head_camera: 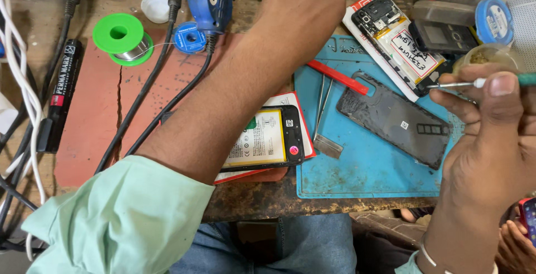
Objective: The person cleans a smartphone camera module with a tissue and screwdriver, then installs it into the phone chassis. They secure the module and other internal components by tightening screws with a screwdriver.
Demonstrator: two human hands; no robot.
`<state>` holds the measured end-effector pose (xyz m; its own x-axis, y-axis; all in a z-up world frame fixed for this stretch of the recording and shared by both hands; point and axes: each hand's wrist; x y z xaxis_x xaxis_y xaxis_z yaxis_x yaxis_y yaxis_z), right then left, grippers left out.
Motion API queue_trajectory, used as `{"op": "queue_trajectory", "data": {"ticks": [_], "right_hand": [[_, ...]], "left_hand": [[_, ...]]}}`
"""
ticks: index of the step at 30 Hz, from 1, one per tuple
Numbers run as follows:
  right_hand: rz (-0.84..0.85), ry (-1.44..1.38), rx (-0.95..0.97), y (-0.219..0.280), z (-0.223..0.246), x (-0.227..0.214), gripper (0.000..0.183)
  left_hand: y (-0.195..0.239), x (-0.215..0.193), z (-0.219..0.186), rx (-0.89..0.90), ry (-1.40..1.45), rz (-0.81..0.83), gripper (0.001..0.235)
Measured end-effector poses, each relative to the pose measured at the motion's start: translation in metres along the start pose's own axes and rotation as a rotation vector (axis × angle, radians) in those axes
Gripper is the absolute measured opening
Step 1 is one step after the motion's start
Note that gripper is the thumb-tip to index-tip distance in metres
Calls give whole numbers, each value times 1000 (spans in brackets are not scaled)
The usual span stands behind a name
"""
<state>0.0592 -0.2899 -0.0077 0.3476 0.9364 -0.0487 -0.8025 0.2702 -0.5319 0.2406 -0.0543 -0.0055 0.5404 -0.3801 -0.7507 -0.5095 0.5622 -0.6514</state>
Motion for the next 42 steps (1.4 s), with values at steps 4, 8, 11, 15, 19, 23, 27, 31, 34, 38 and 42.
{"op": "queue_trajectory", "data": {"ticks": [4,8,11,15,19,23,27,31,34,38,42], "right_hand": [[100,5,-27,-28,5,12,27],[277,166,27,-73,13,27,39],[418,259,101,-100,17,44,36],[497,168,193,-115,4,69,27],[539,-52,323,-127,-30,83,22],[578,-196,348,-131,-53,72,15],[574,-147,291,-128,-62,72,18],[518,-14,261,-129,-59,75,23],[529,66,219,-130,-51,72,28],[557,133,141,-121,-47,67,29],[577,202,108,-118,-45,66,23]], "left_hand": [[2,-27,1,29,-115,-96,17],[17,-100,0,21,-60,63,10],[47,-167,-17,-35,-134,187,10],[87,-223,-55,-93,-63,92,21],[130,-210,-87,-340,205,25,25],[180,-188,-103,-503,257,-64,28],[208,-175,-103,-572,280,-77,35],[217,-173,-103,-579,279,-49,36],[218,-172,-100,-558,282,-26,37],[221,-175,-103,-594,291,-3,37],[221,-175,-101,-579,281,18,37]]}}
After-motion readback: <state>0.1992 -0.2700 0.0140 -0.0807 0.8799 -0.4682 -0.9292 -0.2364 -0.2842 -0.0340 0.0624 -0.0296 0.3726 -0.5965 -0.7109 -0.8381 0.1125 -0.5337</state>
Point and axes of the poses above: each hand's wrist, its own y-axis away from the middle knuckle, its own x-axis out of the palm, z = x × y, and after that the axes turned 4 degrees about y, right-handed
